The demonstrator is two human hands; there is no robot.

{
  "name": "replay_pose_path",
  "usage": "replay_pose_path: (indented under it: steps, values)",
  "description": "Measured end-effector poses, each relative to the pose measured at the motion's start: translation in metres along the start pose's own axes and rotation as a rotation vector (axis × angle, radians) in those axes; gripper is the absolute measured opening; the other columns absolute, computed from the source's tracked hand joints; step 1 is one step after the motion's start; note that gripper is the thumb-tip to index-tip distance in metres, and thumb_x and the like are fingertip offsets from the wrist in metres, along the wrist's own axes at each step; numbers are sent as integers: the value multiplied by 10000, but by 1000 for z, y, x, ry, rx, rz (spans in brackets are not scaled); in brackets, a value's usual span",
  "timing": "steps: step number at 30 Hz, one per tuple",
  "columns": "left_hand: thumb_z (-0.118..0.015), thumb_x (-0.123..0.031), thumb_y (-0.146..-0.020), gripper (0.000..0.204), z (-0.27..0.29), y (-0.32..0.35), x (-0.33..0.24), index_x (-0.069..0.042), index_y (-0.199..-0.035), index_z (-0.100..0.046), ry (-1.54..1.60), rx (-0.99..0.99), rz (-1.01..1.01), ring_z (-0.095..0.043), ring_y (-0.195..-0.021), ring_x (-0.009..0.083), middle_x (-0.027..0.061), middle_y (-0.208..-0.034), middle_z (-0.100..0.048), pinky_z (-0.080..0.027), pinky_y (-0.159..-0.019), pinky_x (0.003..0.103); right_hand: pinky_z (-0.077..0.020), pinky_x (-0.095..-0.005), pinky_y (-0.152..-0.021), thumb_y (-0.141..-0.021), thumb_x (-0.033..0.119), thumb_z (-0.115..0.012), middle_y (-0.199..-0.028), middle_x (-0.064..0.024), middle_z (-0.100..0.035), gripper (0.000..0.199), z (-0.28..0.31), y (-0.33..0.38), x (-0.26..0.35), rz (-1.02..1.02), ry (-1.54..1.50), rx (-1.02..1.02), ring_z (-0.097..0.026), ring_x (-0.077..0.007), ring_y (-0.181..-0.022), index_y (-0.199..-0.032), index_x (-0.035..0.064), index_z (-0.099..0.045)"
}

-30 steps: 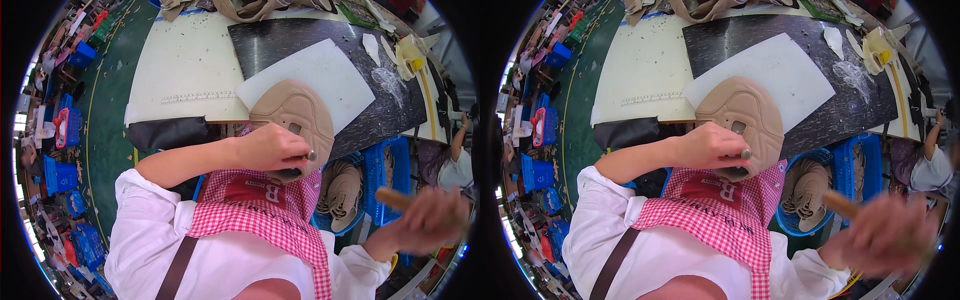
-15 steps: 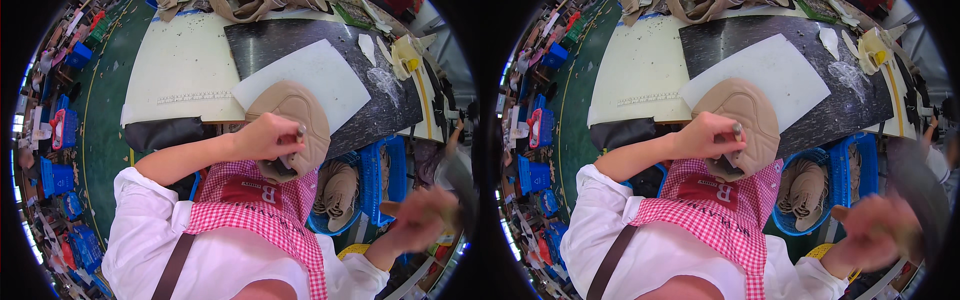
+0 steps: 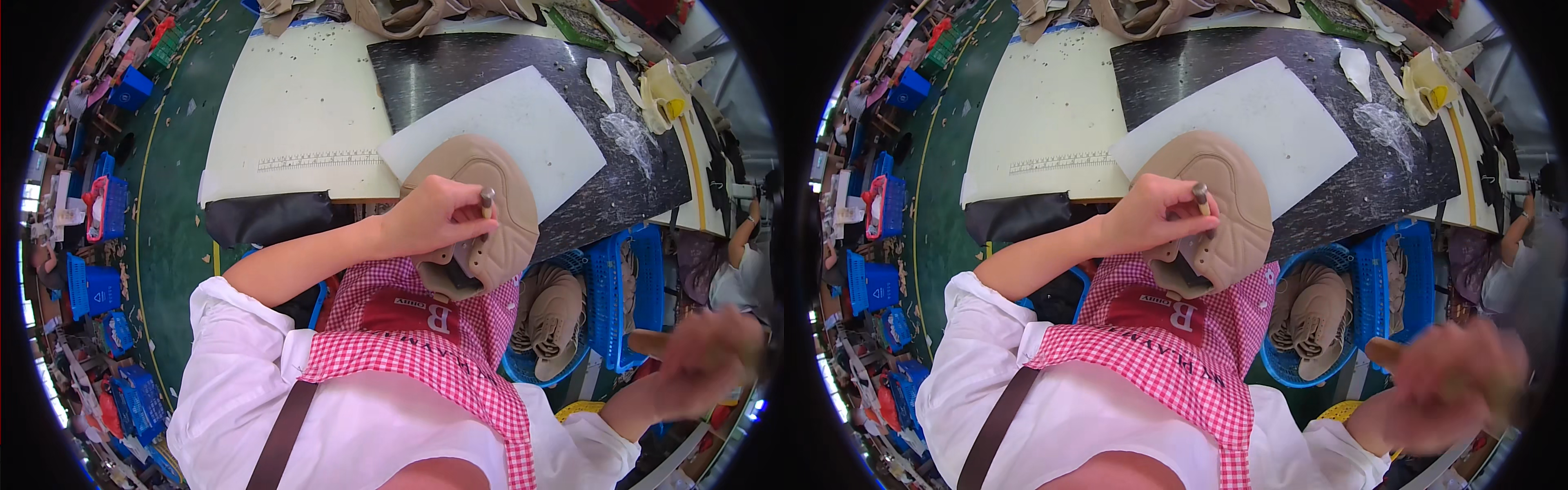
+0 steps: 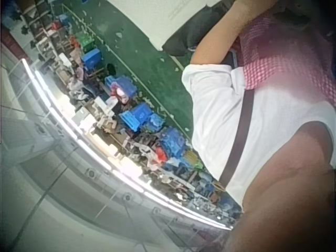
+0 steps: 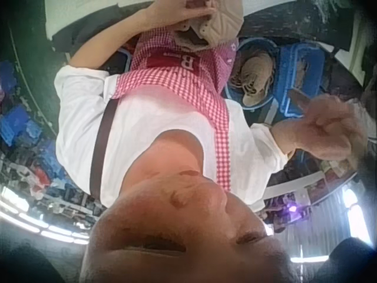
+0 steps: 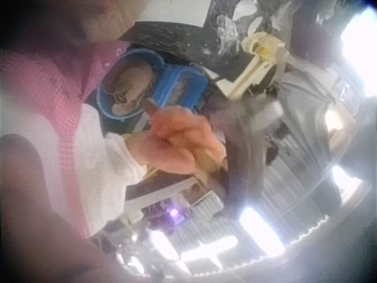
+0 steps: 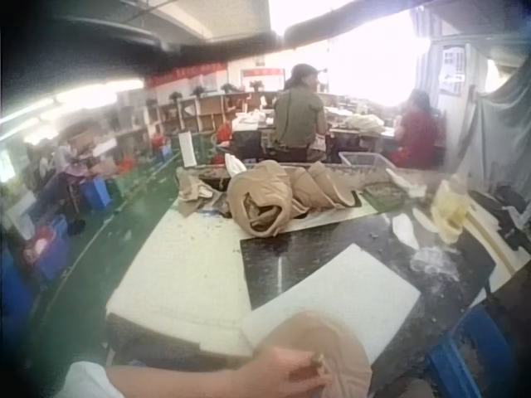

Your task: Using a hammer and a punch tool to process and assemble shoe upper components at a workbench.

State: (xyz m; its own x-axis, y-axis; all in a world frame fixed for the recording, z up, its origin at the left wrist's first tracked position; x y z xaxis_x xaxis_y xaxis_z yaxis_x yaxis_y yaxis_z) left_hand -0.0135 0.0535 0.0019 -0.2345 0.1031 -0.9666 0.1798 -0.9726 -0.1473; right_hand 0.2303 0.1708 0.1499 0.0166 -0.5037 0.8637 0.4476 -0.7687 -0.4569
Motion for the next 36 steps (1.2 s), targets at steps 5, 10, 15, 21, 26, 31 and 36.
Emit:
replay_pose_path:
  steps: [5, 10, 15, 21, 26, 31, 36]
  values:
    - [-582, -98, -846, 123, -7, 4, -21, 14, -893, -569, -492, 86, -331, -607, -747, 95, 57, -806, -627, -504, -646, 229, -438, -293, -769, -806, 191, -629, -943, -116, -595, 278, -86, 47, -51, 850, 1185, 950, -572, -185, -897, -1039, 53, -568]
    - [-522, -88, -883, 132, 7, 1, 18, 39, -889, -559, 399, -140, 139, -608, -776, 121, 75, -834, -623, -498, -666, 233, -438, -279, -665, -797, 152, -621, -815, -99, -568, 322, -49, 6, -66, -233, 537, 564, -553, -177, -753, -1077, 20, -532]
    - [-615, -96, -811, 164, -2, -8, -7, 26, -907, -563, -301, -10, -53, -616, -732, 107, 92, -826, -630, -491, -637, 238, -445, -291, -619, -814, 157, -588, -798, -64, -553, 297, 0, -10, 5, -31, -274, 316, -555, -133, -773, -1076, 29, -533]
    - [-583, -99, -838, 146, 5, -11, 7, 24, -913, -565, -102, -103, -101, -615, -743, 115, 81, -812, -624, -495, -636, 235, -422, -316, -704, -837, 161, -562, -829, -102, -574, 156, -82, 7, -61, 21, 590, 684, -545, -235, -766, -891, 16, -586]
    - [-569, -111, -857, 150, 4, -14, 16, 33, -901, -567, 272, -152, 140, -608, -755, 99, 59, -821, -619, -496, -640, 220, -412, -256, -588, -805, 192, -605, -641, -52, -529, 174, -6, -4, -24, -78, 423, 159, -510, -140, -542, -860, 27, -603]
    - [-621, -150, -804, 176, -5, -9, -11, 4, -776, -542, -371, -194, -269, -610, -615, 158, 116, -709, -600, -472, -565, 260, -430, -277, -527, -791, 171, -608, -615, -64, -506, 168, -17, 3, -8, 679, 741, 1026, -511, -185, -503, -876, 42, -543]
    - [-500, -128, -892, 127, 12, -10, 14, -11, -864, -541, 14, -193, 48, -616, -724, 147, 56, -814, -610, -490, -615, 292, -461, -281, -572, -731, 122, -694, -713, -85, -535, 280, -87, 23, -56, 18, 418, 658, -572, -228, -626, -948, 45, -536]
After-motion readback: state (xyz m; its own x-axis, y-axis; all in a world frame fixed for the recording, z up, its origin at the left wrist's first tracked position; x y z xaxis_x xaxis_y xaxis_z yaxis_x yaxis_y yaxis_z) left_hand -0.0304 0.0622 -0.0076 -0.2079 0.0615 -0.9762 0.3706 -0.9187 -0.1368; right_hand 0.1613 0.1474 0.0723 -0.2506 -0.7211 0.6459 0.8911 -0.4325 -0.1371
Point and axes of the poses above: each hand's wrist, its own y-axis away from the middle knuckle, its own z-axis out of the back of the hand, x = y × z, the point moved 5 cm from there along -y, towards the middle knuckle
